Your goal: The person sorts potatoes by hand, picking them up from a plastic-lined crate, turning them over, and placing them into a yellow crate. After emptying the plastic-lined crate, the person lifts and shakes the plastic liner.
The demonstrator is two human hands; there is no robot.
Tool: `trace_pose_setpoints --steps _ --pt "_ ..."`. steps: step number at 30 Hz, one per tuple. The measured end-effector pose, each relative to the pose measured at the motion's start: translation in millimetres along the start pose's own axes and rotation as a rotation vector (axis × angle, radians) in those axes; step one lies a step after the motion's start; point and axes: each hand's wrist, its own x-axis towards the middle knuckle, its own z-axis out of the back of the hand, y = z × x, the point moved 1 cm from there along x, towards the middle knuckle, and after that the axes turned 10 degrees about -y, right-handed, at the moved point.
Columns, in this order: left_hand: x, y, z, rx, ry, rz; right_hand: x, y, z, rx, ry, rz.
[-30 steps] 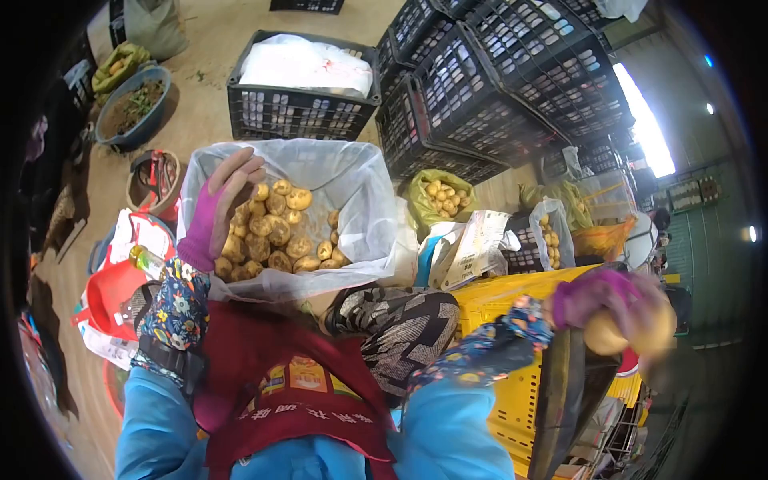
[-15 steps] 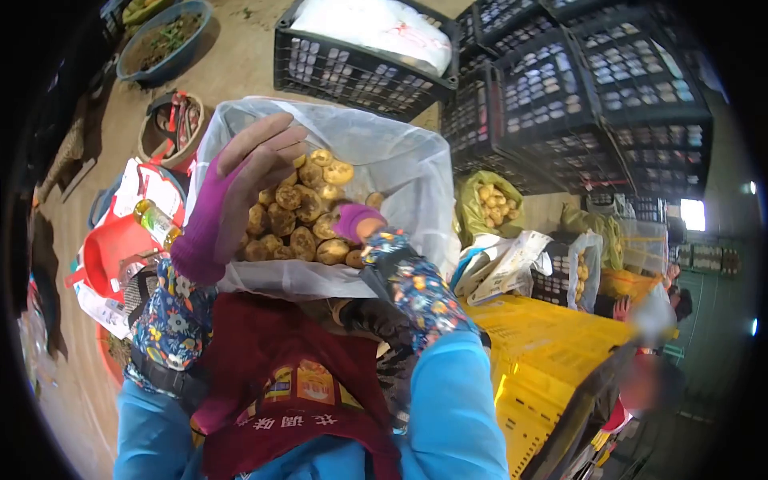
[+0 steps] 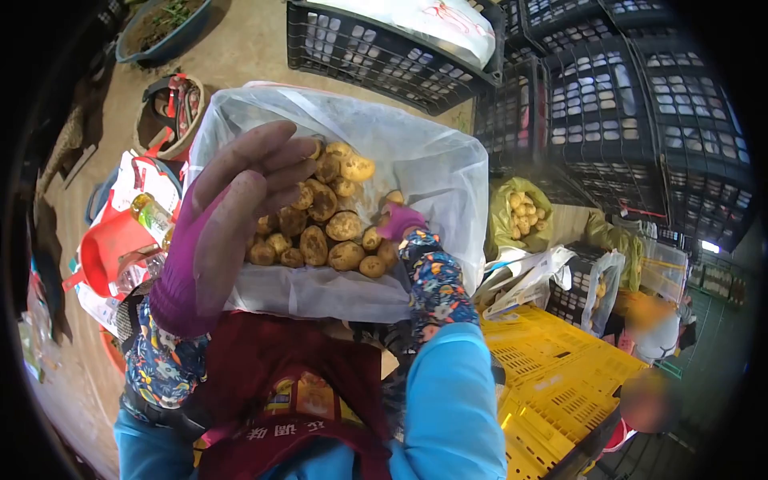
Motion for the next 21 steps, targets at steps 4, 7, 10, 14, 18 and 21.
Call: trace_pose_setpoints --steps 4,7,10,14,18,21 --pt "-1.4 1.6 0.7 0.018 -0.003 0.047 9.0 -16.5 7.8 0.858 0.116 0.044" --pt "-0.8 24.7 0.1 0.111 -0.011 -0.061 -59.2 79.1 99.2 1.108 0.176 0.113" --pt "0.6 47.4 0.8 0.607 -0.052 -0.515 -102.2 143.6 154.8 0.957 0.130 0.450" --pt "2.9 44.0 0.3 0.363 -0.037 -0.153 -111.4 181.6 154.1 0.754 -0.021 0.624" --pt "-2.4 18.0 4.1 0.097 -0.143 0.084 -23.1 103.9 41.3 0.879 0.086 0.253" --pt "-5.0 2.8 2.7 0.199 -0.212 0.075 25.4 48.1 -7.3 0.663 -0.013 -0.252"
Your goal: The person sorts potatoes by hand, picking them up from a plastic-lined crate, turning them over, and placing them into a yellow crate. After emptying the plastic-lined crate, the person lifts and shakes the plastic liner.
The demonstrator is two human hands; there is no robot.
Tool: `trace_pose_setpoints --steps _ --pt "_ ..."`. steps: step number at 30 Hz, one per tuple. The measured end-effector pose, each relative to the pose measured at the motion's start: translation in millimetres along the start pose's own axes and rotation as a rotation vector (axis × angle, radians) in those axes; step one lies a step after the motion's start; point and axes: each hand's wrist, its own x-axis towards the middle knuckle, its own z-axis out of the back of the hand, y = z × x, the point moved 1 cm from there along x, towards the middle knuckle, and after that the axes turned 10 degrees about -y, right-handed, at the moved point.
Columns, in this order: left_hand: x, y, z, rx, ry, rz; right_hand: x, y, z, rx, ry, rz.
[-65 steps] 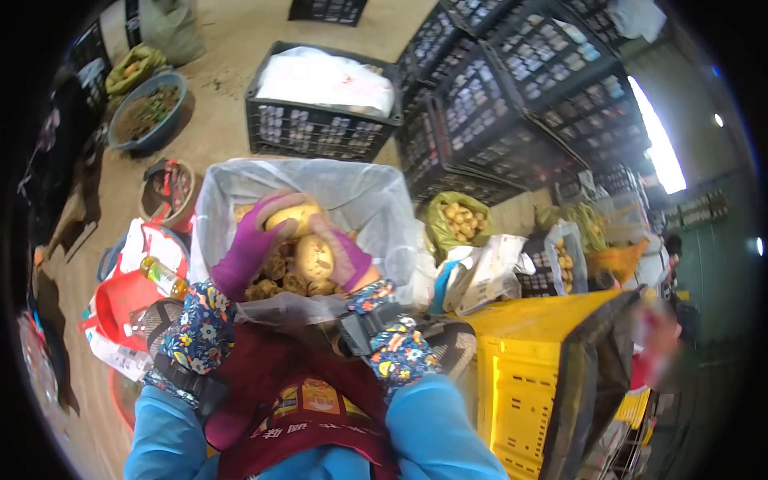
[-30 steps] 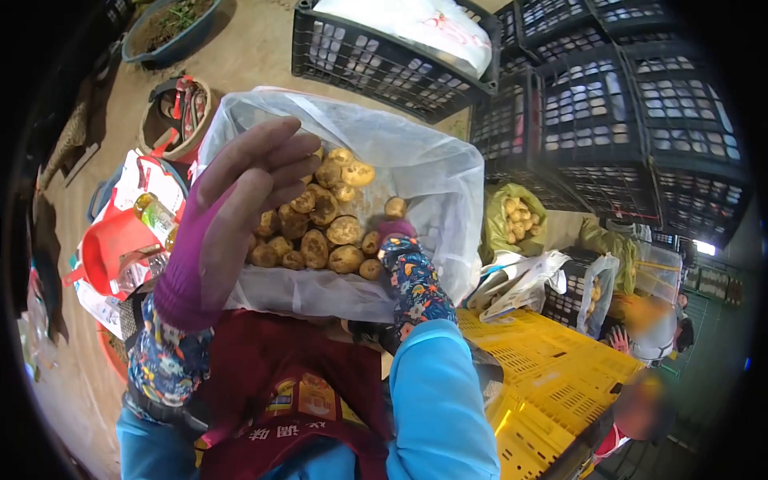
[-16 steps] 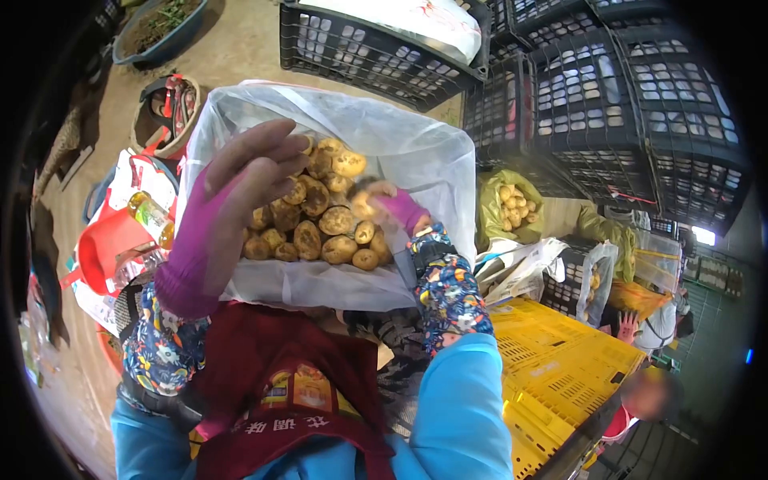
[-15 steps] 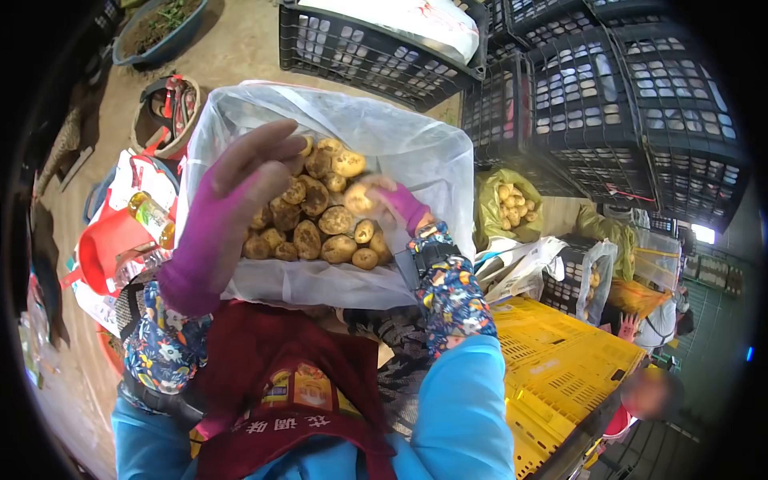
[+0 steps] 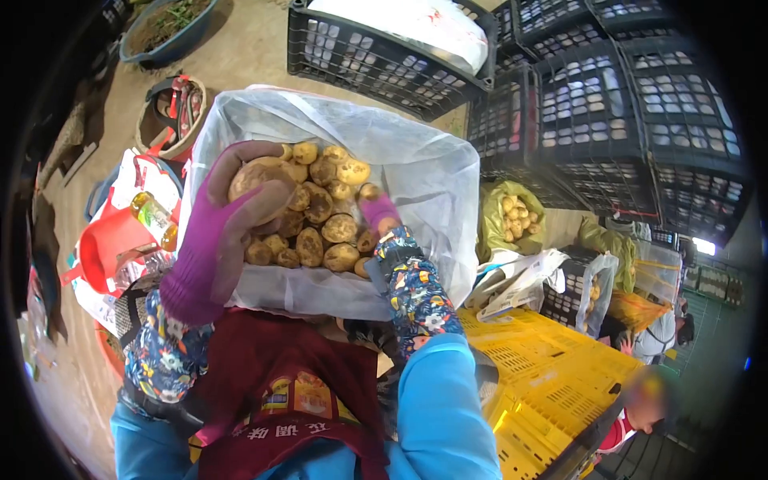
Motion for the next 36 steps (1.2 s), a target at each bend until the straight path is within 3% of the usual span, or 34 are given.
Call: trace_pose_setpoints --steps 2,3,6,9,11,13,16,19,23,24,27,28,31,33,35,36 --pt "-0.5 -10.6 1.4 0.001 -0.006 0.143 41.1 -44.1 -5.3 -0.229 -0.237 0.172" --pt "2.0 -6.6 1.1 0.041 -0.010 0.069 48.6 -49.8 -9.5 -0.278 -0.343 0.257" --pt "10.8 3.2 2.2 0.091 -0.036 -0.054 69.1 -49.9 -26.7 -0.526 -0.323 0.308" --pt "12.5 4.5 2.2 0.003 -0.097 0.073 76.1 -43.6 -32.3 -0.363 -0.262 0.276" --pt "9.7 -5.7 -3.1 -0.051 -0.136 0.189 54.8 -32.3 -14.1 0.253 0.150 0.088" --pt "8.2 -8.5 -2.5 -0.039 -0.118 0.197 24.1 -10.2 6.9 0.864 0.389 -0.135" --pt "6.2 -1.3 1.7 -0.118 -0.052 0.212 -39.7 41.4 35.0 1.359 0.609 -0.216" --pt "5.2 10.0 4.9 -0.176 0.024 0.119 -82.3 75.9 48.0 1.484 0.835 0.183" --pt "-1.4 15.4 0.9 -0.266 0.071 0.021 -142.8 107.5 53.4 1.388 0.619 0.401" --pt "-5.7 13.2 5.8 -0.448 0.133 0.162 -163.8 118.0 57.4 1.269 0.480 0.464" --pt "-8.2 16.9 5.8 -0.565 0.236 0.189 -174.6 118.4 67.0 1.097 0.360 0.365" --pt "-5.2 17.0 7.2 -0.576 0.275 0.248 -172.0 114.8 80.0 1.155 0.673 0.302" --pt "-16.5 14.7 5.8 -0.449 0.272 0.162 -220.7 144.2 62.8 1.380 0.281 0.103" --pt "-19.3 11.7 9.4 -0.381 0.328 0.156 -160.4 101.7 50.9 1.200 0.107 0.521" --pt "-28.1 9.8 9.6 -0.314 0.327 0.116 -197.0 111.9 65.7 1.506 0.391 0.311" --pt "-27.2 13.0 10.4 -0.323 0.348 0.080 -210.9 117.4 66.7 1.537 0.476 0.319"
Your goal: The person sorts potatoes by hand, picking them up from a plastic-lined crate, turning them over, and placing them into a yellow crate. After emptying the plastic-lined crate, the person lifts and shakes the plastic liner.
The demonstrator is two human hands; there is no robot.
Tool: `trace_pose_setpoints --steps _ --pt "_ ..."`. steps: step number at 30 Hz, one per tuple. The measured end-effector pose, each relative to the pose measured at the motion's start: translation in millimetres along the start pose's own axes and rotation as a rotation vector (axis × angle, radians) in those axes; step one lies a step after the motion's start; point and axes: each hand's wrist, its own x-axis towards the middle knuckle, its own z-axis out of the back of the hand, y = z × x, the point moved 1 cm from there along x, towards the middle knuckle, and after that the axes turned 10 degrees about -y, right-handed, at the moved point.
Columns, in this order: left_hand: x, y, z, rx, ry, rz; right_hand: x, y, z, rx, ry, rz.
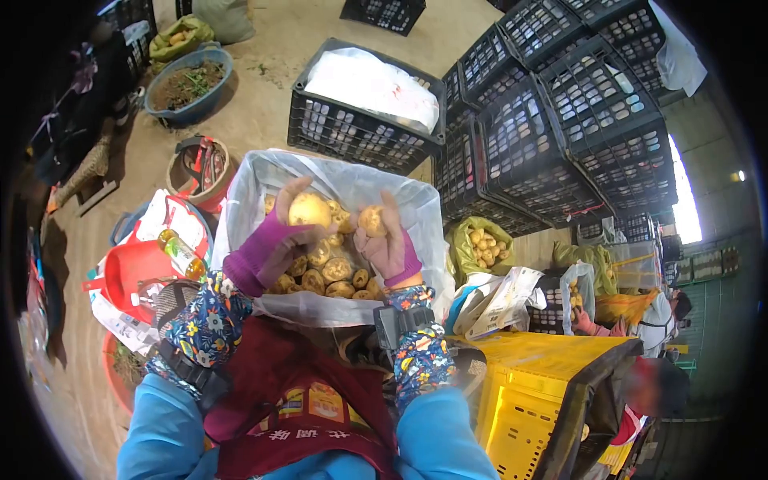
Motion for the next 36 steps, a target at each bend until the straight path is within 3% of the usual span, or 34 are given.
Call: trace_pose_setpoints --steps 3,6,9,12,15,17,18,19,21,23,24,28,30,32,35,36 --pt "7.4 2.6 3.0 0.083 0.001 -0.059 -20.1 -1.2 -18.1 -0.393 -0.063 0.178" --pt "-3.8 -11.3 -2.1 -0.206 -0.024 0.042 -17.6 0.6 -16.2 -0.677 -0.106 0.226" --pt "10.4 7.8 11.1 0.042 0.078 -0.429 -6.1 -8.6 -6.8 -0.534 -0.181 0.311" --pt "13.5 5.8 25.4 0.350 0.028 -0.421 1.1 -1.5 8.0 -1.577 -0.036 0.790" --pt "17.0 0.1 32.2 0.564 -0.016 -0.732 34.0 4.6 50.9 -0.733 -0.328 -0.120" --pt "15.1 -4.0 30.5 0.239 -0.055 -0.380 72.6 5.0 122.7 -1.771 0.048 -0.012" --pt "13.8 -8.8 28.4 0.060 -0.082 -0.203 84.1 0.1 142.6 -2.101 0.295 0.017" --pt "14.0 -12.8 26.5 0.168 -0.080 -0.261 98.3 -7.5 171.0 -2.408 0.576 0.053" --pt "18.2 -14.8 25.8 0.392 -0.070 -0.371 119.1 -34.8 224.0 -2.263 -0.155 -0.482" --pt "25.9 -14.4 28.1 0.282 -0.115 -0.254 112.2 -47.3 226.1 -2.651 0.162 -0.548" --pt "26.8 -17.2 21.1 0.122 -0.161 -0.144 100.4 -49.4 181.0 -2.661 0.255 -0.605" --pt "29.0 -34.6 5.4 -0.188 -0.263 0.140 103.6 -72.2 230.8 -2.666 0.333 -0.594" --pt "27.0 -25.9 9.4 0.074 -0.202 0.019 113.1 -64.9 246.6 -2.492 0.272 -0.552" --pt "30.4 -17.2 19.0 0.312 -0.152 -0.162 121.9 -51.0 256.6 -2.100 0.136 -0.500" --pt "29.7 -4.8 29.9 0.628 -0.152 -0.398 113.6 -31.1 240.0 -0.997 -0.102 -0.516" --pt "28.0 -5.8 30.6 0.738 -0.189 -0.439 88.3 -15.0 160.5 -0.877 -0.190 -0.556"
